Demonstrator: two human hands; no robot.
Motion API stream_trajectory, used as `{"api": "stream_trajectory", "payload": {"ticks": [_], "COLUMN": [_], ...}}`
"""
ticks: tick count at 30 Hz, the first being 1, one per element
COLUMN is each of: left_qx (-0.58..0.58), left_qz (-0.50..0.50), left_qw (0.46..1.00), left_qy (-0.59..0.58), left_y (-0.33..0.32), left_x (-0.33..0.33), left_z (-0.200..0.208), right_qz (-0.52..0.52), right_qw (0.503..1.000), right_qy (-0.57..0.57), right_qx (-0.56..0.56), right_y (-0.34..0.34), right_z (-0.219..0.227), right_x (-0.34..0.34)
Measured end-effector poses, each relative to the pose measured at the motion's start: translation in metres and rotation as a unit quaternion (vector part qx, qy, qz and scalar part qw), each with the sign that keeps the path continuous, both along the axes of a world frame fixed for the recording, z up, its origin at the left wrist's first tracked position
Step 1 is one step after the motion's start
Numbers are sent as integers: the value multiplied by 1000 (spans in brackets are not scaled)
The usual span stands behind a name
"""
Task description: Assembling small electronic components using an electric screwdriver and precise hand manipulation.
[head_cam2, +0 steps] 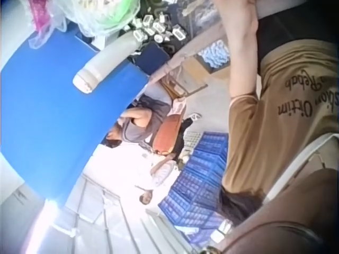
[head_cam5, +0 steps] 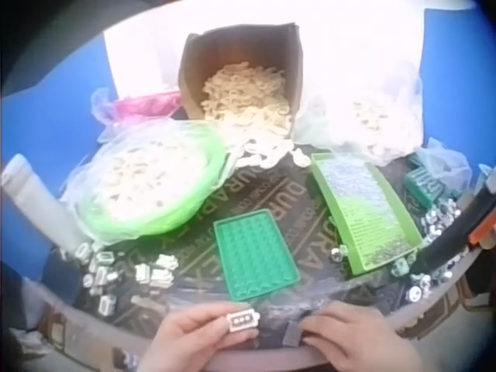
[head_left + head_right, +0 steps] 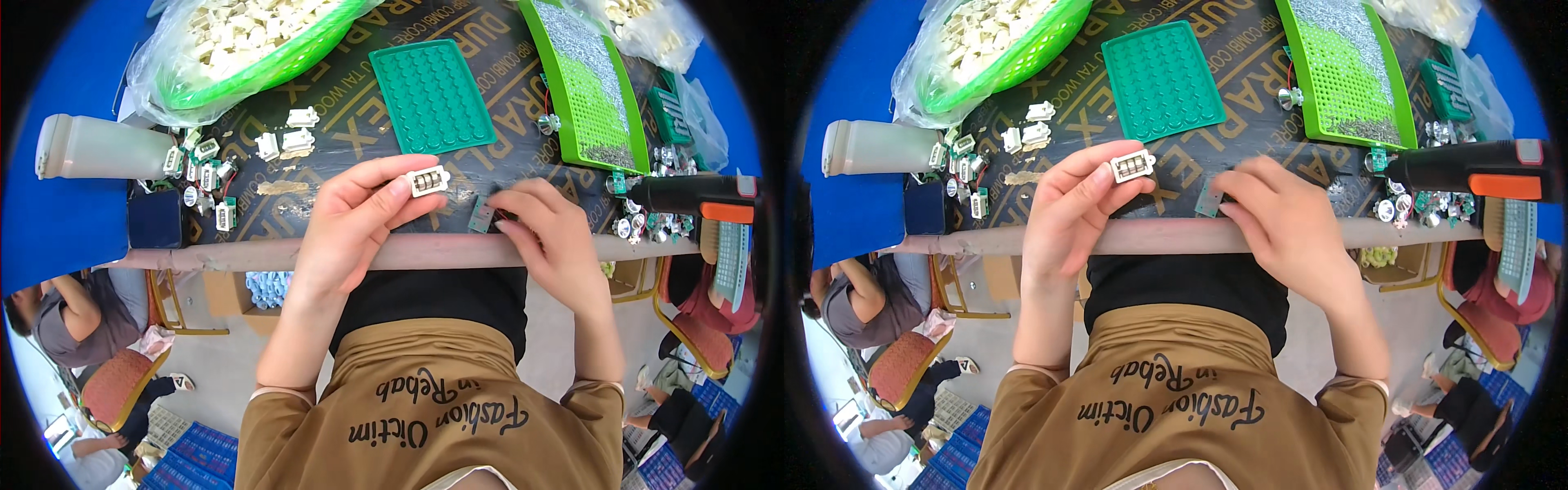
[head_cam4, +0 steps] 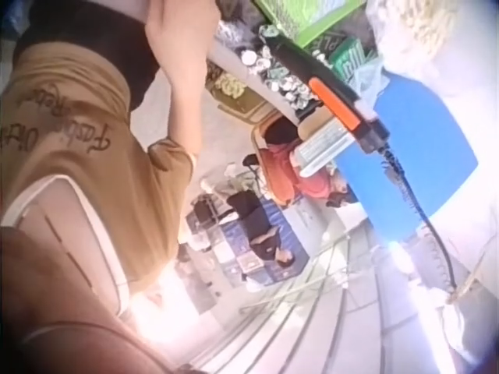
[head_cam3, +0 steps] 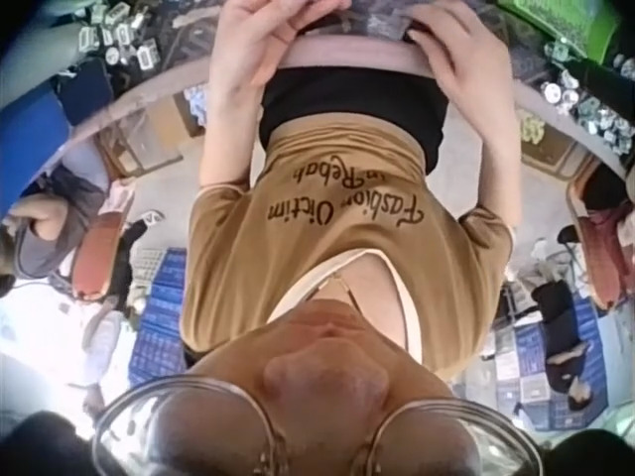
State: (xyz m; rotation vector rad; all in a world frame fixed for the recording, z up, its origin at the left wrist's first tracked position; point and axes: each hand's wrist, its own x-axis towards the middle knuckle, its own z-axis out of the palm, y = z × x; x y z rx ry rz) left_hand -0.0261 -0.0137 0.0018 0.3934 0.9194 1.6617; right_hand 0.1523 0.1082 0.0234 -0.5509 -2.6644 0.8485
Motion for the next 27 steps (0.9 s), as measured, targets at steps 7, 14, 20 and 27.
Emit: {"api": "stream_trajectory", "payload": {"ticks": [7,14,20,27], "left_qx": [23,66,81,121], "left_qz": [-4,-30,1,-15], "left_qw": [1000,996,997,975], "left_qy": [-16,-44,5,188], "left_y": [-3,-1,4,10], "left_x": [-2,-3,5,13], "left_z": [-3,-8,-8,-2], "right_qz": [85,52,-6,23], "right_qw": [992,998,998,887], "right_qy": [-78,-32,12,295], "right_qx": [60,2,-67,-356], "right_y": [9,11,3,2], "right_z": [-2,4,3,-16], "right_x": [-17,-12,4,6]}}
